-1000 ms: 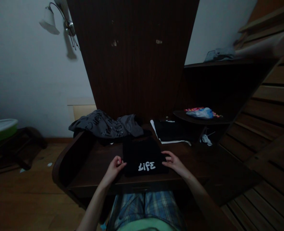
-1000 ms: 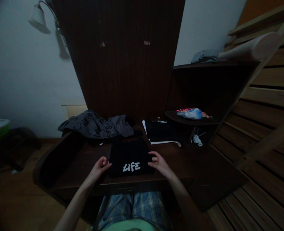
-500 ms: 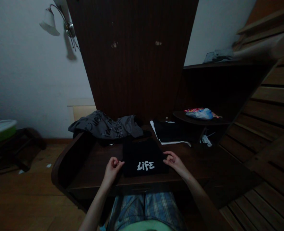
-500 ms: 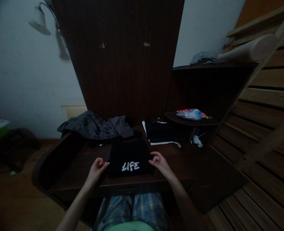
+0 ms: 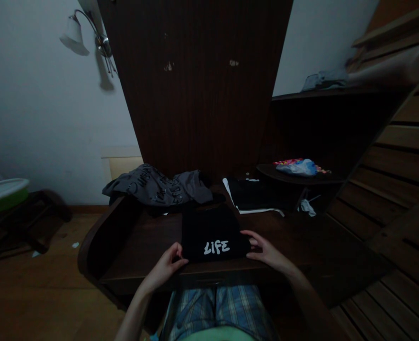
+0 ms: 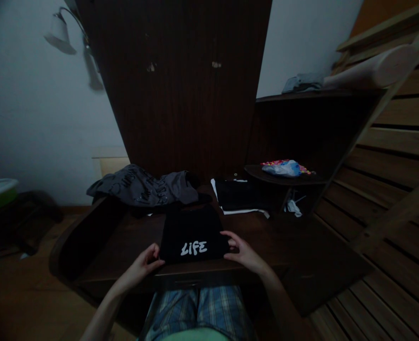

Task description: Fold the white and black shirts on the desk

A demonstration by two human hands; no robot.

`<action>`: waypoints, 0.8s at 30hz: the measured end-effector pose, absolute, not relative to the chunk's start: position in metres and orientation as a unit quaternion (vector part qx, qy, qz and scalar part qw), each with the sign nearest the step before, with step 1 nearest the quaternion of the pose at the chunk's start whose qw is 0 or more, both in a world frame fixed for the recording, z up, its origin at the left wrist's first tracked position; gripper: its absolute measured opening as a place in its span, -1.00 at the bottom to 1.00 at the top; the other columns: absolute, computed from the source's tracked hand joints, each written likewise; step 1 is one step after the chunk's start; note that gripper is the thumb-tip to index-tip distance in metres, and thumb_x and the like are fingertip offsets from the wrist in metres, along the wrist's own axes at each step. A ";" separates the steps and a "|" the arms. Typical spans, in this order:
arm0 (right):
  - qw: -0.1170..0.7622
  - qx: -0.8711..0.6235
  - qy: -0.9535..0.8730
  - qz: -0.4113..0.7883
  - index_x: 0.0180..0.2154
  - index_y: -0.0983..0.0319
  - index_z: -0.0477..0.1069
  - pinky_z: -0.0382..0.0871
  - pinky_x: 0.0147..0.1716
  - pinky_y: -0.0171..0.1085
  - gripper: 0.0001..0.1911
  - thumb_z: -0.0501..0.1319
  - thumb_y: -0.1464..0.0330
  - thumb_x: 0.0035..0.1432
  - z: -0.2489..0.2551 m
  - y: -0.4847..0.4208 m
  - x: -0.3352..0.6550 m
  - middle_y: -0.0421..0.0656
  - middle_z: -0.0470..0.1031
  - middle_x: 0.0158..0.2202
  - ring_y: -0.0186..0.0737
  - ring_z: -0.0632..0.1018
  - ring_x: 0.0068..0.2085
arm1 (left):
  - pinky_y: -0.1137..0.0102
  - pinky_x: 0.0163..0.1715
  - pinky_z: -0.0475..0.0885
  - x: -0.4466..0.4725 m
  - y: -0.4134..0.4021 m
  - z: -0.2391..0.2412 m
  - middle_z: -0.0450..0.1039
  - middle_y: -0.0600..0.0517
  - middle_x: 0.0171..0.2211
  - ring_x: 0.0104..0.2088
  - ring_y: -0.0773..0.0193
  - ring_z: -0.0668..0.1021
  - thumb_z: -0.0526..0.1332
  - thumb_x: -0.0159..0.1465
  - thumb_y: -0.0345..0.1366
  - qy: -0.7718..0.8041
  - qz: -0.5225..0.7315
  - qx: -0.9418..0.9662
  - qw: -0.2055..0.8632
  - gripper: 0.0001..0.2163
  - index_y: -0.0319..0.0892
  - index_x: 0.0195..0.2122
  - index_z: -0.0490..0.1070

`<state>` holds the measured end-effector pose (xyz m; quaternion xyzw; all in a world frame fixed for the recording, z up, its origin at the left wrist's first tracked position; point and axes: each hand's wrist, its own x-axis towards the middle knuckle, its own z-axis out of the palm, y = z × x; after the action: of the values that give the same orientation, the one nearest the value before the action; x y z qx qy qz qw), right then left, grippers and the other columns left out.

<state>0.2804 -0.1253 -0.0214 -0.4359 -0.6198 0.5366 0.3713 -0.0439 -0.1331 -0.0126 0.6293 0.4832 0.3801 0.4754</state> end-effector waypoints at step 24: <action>0.453 -0.550 -0.590 0.380 -0.47 0.20 0.29 0.10 -0.60 -0.37 -0.64 0.33 0.17 -0.34 -0.030 -0.135 0.285 -0.34 0.19 -0.67 -0.41 0.23 -0.62 | 0.56 -0.64 0.18 -0.052 -0.137 -0.018 0.20 0.21 -0.69 -0.65 0.46 0.27 0.33 -0.23 -0.27 0.547 0.452 0.559 0.428 -0.68 -0.16 -0.64 0.12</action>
<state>0.2852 -0.1345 -0.0299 -0.5496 -0.5903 0.3801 0.4528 -0.0522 -0.1365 -0.0183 0.5589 0.5471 0.4524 0.4285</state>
